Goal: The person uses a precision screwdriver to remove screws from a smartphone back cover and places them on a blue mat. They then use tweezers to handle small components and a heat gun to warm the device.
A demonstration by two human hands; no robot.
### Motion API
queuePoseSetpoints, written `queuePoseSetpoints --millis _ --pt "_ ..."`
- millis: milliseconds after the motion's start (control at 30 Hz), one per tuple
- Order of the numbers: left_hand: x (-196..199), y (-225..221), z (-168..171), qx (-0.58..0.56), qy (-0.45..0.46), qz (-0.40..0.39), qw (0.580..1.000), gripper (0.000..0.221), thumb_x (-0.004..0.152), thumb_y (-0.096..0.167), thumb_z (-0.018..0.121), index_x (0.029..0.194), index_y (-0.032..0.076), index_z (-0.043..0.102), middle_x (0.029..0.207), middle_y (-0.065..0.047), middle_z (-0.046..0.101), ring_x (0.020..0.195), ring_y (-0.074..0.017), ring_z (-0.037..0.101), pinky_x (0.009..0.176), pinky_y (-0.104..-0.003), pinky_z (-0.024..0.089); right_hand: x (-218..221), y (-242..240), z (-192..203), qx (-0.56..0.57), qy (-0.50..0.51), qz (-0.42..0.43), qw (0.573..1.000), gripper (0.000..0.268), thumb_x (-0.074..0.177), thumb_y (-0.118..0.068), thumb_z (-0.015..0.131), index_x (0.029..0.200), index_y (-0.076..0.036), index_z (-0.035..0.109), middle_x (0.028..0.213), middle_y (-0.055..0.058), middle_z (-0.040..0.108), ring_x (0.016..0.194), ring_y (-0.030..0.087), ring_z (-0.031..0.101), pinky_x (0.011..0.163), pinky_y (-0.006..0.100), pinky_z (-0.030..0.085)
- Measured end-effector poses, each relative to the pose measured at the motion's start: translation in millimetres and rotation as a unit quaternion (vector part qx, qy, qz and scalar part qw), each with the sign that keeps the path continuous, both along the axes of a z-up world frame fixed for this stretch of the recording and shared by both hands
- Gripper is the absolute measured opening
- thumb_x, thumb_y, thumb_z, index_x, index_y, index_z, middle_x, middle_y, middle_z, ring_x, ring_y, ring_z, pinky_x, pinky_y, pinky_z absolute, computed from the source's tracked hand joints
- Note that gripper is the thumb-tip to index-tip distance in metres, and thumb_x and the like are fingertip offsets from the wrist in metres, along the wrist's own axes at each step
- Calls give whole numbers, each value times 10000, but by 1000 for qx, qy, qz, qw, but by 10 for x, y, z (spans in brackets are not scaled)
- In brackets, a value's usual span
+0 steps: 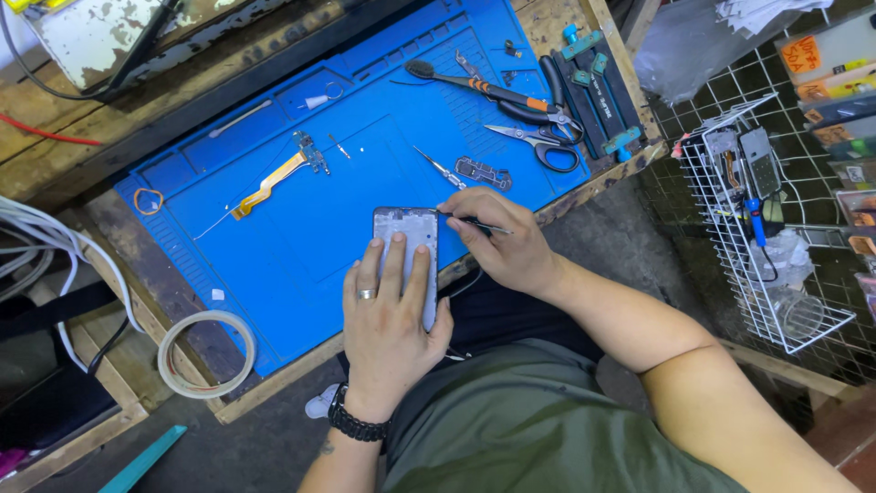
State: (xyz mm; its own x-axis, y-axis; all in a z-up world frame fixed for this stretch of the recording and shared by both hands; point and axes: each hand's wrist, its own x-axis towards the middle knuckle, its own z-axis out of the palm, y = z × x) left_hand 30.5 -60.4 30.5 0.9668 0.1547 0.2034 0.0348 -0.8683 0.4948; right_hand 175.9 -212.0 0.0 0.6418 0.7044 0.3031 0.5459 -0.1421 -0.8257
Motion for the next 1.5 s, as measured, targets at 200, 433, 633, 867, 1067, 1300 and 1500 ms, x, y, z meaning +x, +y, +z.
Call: queuePoseSetpoints --millis 200,433,633,867,1067,1300,1500 --pt "0 12 -30 -11 -2 -8 1000 604 788 270 741 1314 -10 639 1393 -258 559 1338 -443 465 1074 -537 427 2 -3 -8 -19 -1 -3 1000 107 979 25 690 1050 25 609 1118 170 702 1051 261 726 904 334 583" --pt "-12 30 -51 -20 -1 -6 1000 593 808 271 736 1320 -8 633 1397 -245 560 1350 -434 463 1089 -532 429 -23 26 -20 -10 5 -12 1000 104 980 28 689 1037 25 601 1111 182 712 1035 258 735 894 336 588" --pt "-13 37 -48 -18 -3 -7 1000 592 803 270 738 1315 -9 635 1390 -245 560 1344 -436 465 1087 -536 430 -1 55 4 -15 8 -5 1000 97 988 22 687 1038 17 605 1111 178 713 1047 260 734 900 338 586" --pt "-9 42 -44 -21 -12 -10 1000 589 805 260 740 1312 -20 635 1387 -251 561 1341 -437 471 1085 -531 432 26 139 9 -14 -5 20 1000 107 990 15 684 1065 27 608 1119 171 702 1055 268 730 908 341 586" --pt "-20 48 -40 -20 -16 -9 1000 587 800 257 738 1306 -25 639 1379 -250 564 1335 -435 476 1086 -532 432 38 245 9 -6 -2 44 999 104 996 11 685 1075 29 621 1124 162 701 1049 258 732 895 332 592" --pt "-13 57 -47 -24 -16 -10 1000 593 788 252 735 1301 -33 647 1377 -255 563 1331 -433 475 1086 -531 427 28 457 -19 -20 -20 52 998 119 983 -6 694 1090 28 652 1134 156 713 1024 262 736 864 330 596" --pt "-9 59 -46 -24 -16 -5 1000 577 781 248 733 1279 -34 660 1364 -252 574 1337 -422 479 1086 -526 429 33 529 -1 -23 -41 56 997 109 970 -6 704 1053 15 637 1114 154 712 985 271 737 830 338 594"
